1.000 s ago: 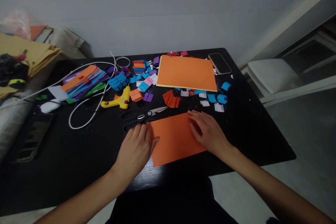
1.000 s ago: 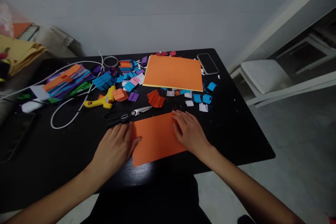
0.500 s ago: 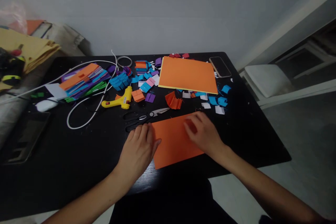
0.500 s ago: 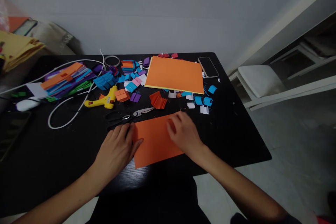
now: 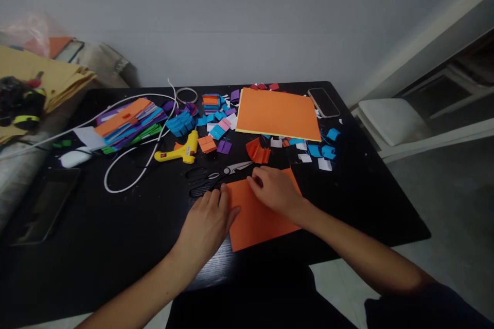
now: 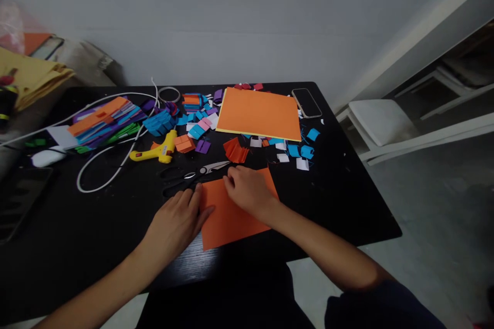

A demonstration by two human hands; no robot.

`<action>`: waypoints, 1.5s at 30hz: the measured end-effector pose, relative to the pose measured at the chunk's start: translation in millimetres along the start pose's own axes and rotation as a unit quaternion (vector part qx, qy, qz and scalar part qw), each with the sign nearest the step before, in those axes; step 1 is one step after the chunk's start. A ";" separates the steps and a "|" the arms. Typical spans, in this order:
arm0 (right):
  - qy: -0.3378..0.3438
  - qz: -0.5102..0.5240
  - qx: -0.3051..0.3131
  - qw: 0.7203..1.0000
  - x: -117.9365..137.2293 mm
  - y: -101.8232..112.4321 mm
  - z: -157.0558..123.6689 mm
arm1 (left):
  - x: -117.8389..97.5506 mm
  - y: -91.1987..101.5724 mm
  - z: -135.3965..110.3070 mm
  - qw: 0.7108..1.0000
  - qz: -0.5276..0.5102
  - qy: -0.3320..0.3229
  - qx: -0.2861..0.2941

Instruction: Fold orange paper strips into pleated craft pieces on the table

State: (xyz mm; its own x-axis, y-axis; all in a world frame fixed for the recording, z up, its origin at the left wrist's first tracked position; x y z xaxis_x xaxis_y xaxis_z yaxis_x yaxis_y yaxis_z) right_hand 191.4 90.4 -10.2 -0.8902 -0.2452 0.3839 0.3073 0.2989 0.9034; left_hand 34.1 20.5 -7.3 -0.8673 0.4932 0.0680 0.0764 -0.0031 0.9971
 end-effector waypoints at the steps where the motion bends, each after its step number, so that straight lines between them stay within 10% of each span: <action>1: -0.014 0.000 -0.003 1.000 -5.5 1.7 -2.0 | 0.5 -0.6 0.0 1.000 -0.004 0.001 0.002; 15: -0.138 -0.011 -0.046 0.989 -93.7 44.3 -32.0 | 4.7 -3.6 -0.1 0.999 -0.035 0.001 0.004; 28: -0.024 0.018 0.010 1.000 -9.3 3.4 -5.1 | 9.9 0.1 1.5 0.997 -0.076 0.000 0.013; 45: -0.164 -0.016 -0.059 0.985 -113.9 45.3 -39.0 | 10.6 -3.0 1.2 0.996 -0.085 -0.003 0.004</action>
State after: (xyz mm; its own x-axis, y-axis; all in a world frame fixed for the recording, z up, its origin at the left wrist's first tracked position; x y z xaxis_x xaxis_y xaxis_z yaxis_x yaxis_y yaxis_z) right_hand 319.8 96.0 -5.6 -0.9550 0.0644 0.2896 0.2966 0.1820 0.9375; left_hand 25.3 26.7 -9.7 -0.8650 0.4911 -0.1028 -0.0678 0.0886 0.9938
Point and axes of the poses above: each hand's wrist, its own z-axis towards the middle knuckle, its own y-axis out of the back of the hand, x = y × z, the point moved 6 cm from there along z, towards the middle knuckle, and after that the axes turned 9 degrees about x, right-handed, at the moved point
